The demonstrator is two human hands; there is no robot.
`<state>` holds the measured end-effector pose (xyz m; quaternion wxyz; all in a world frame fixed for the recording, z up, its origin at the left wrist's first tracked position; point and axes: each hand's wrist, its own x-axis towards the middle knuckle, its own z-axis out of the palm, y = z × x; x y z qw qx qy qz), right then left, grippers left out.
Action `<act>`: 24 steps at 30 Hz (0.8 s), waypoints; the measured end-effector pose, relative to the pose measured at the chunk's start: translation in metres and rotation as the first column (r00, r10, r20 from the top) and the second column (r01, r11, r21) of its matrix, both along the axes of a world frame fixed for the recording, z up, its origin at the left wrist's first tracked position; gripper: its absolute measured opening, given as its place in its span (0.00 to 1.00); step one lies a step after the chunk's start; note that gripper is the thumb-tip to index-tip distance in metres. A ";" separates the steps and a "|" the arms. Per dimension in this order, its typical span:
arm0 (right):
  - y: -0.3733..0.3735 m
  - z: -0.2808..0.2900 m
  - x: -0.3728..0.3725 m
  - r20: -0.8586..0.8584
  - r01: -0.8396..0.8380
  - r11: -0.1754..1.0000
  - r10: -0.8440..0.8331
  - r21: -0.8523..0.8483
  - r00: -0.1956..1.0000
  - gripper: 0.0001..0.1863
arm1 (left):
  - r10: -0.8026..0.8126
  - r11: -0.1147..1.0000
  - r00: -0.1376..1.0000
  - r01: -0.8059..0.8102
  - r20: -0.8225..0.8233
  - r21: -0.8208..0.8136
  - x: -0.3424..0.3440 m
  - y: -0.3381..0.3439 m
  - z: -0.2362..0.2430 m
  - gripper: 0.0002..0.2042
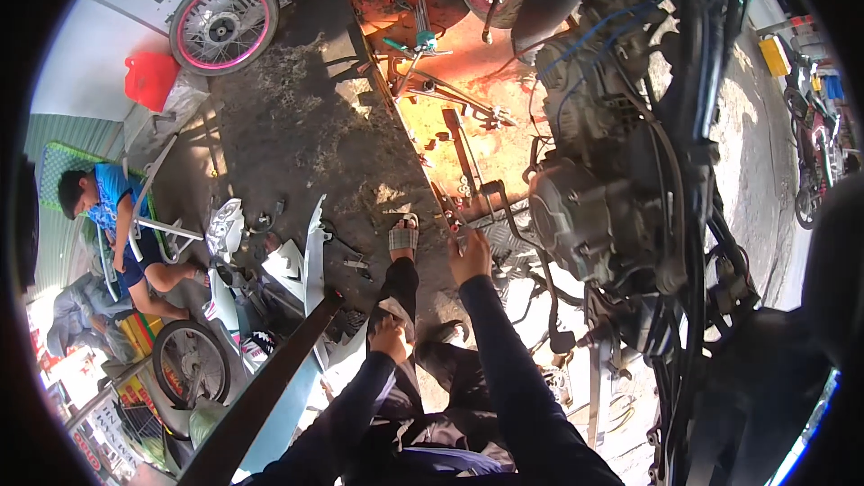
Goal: Connecting or replacing a battery on a motorcycle under the seat area.
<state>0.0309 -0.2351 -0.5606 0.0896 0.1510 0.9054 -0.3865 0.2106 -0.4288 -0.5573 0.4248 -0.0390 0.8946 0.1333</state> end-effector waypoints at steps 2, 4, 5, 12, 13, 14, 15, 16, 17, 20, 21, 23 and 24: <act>0.006 -0.031 -0.058 -0.142 0.123 0.969 -0.093 0.213 0.985 0.13 | 0.099 0.989 0.995 -0.102 0.031 0.106 -0.001 -0.010 -0.001 0.25; -0.021 -0.039 -0.102 -0.171 0.285 0.952 -0.264 0.108 0.949 0.12 | 0.164 0.980 0.986 -0.162 -0.006 0.118 0.007 -0.028 -0.007 0.22; -0.023 -0.047 -0.125 -0.122 0.220 0.957 -0.199 0.188 0.972 0.14 | 0.166 0.980 0.986 -0.165 -0.004 0.115 -0.001 -0.024 -0.006 0.21; -0.097 -0.070 -0.318 -0.421 0.271 0.757 0.005 0.594 0.907 0.23 | 0.218 0.959 0.976 -0.212 -0.013 0.186 -0.051 -0.030 0.003 0.17; -0.086 -0.075 -0.331 -0.200 0.126 0.780 -0.001 0.613 0.980 0.22 | 0.249 0.949 0.969 -0.243 -0.004 0.199 -0.052 -0.034 0.000 0.17; -0.070 -0.080 -0.343 0.030 -0.020 0.799 0.003 0.601 1.000 0.21 | 0.277 0.938 0.961 -0.272 0.004 0.217 -0.053 -0.035 -0.003 0.16; -0.046 -0.087 -0.351 0.040 0.000 0.784 -0.032 0.621 0.999 0.20 | 0.291 0.926 0.957 -0.285 0.017 0.248 -0.056 -0.029 -0.007 0.16; -0.026 -0.090 -0.354 0.052 0.020 0.767 -0.069 0.641 0.996 0.19 | 0.279 0.924 0.959 -0.283 0.050 0.259 -0.063 -0.023 -0.007 0.16; -0.030 -0.089 -0.346 -0.067 0.067 0.762 -0.032 0.644 0.997 0.18 | 0.270 0.934 0.959 -0.283 0.090 0.219 -0.068 -0.028 -0.006 0.15; -0.090 -0.064 -0.302 -0.376 0.117 0.880 0.074 0.460 0.924 0.16 | 0.356 0.915 0.924 -0.375 0.140 0.152 -0.078 -0.079 0.002 0.14; -0.100 -0.052 -0.289 -0.397 0.073 0.920 0.094 0.386 0.913 0.16 | 0.433 0.875 0.889 -0.454 0.149 0.165 -0.084 -0.090 0.003 0.13; -0.126 -0.026 -0.259 -0.356 -0.029 0.946 0.149 0.322 0.923 0.14 | 0.545 0.784 0.835 -0.539 0.075 0.308 -0.089 -0.113 0.004 0.12; -0.139 -0.013 -0.244 -0.295 -0.081 0.937 0.187 0.339 0.937 0.14 | 0.643 0.673 0.765 -0.576 0.018 0.464 -0.090 -0.128 0.004 0.12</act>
